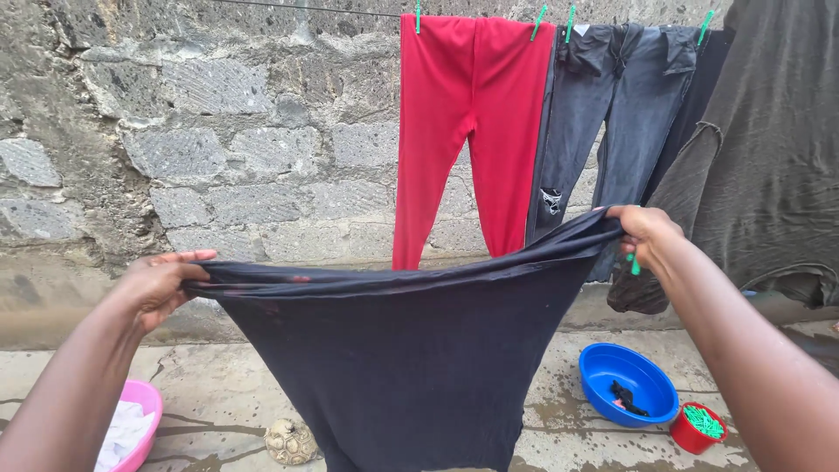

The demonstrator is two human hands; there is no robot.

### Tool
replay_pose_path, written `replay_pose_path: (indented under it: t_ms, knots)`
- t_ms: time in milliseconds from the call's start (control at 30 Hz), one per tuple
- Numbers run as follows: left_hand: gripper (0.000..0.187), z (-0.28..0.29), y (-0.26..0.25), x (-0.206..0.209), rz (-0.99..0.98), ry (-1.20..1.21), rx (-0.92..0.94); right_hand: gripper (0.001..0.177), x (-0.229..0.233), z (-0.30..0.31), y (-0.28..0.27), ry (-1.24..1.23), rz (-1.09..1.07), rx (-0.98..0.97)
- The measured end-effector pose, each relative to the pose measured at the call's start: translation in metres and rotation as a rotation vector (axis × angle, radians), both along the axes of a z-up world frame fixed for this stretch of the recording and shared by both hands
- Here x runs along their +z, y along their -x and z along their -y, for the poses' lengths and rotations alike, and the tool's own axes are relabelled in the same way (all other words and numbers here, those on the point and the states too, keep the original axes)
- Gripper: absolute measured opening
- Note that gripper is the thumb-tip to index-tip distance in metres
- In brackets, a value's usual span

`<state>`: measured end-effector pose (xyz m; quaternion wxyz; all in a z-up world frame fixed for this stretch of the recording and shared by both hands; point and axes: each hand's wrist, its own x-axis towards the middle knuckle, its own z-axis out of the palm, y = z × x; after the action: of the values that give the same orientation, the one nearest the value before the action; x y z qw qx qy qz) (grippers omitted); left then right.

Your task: Hanging wet laundry on a clothesline using plastic clothespins.

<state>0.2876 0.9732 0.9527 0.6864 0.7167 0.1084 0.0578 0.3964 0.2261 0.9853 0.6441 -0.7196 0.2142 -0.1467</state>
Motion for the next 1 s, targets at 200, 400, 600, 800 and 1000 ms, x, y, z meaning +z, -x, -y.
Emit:
replay_pose_path:
  t_ms: [200, 400, 600, 800, 1000]
  knots:
    - [0.019, 0.003, -0.006, 0.002, 0.232, -0.22, 0.368, 0.032, 0.04, -0.043, 0.078, 0.62, -0.13, 0.0]
    - [0.029, -0.055, -0.066, -0.006, -0.107, -0.332, 0.038, 0.042, 0.024, -0.032, 0.09, 0.704, -0.163, -0.032]
    - [0.041, -0.024, -0.06, 0.047, 0.033, 0.091, -0.104, 0.034, -0.033, 0.058, 0.032, 0.194, 0.105, 0.157]
    - [0.04, -0.017, -0.098, 0.113, 0.27, 0.249, -0.144, 0.037, 0.023, 0.045, 0.1, 0.17, -0.015, 0.353]
    - [0.039, -0.021, -0.199, 0.201, 0.541, 0.184, -0.186, 0.034, 0.097, 0.092, 0.133, 0.315, -0.219, 1.312]
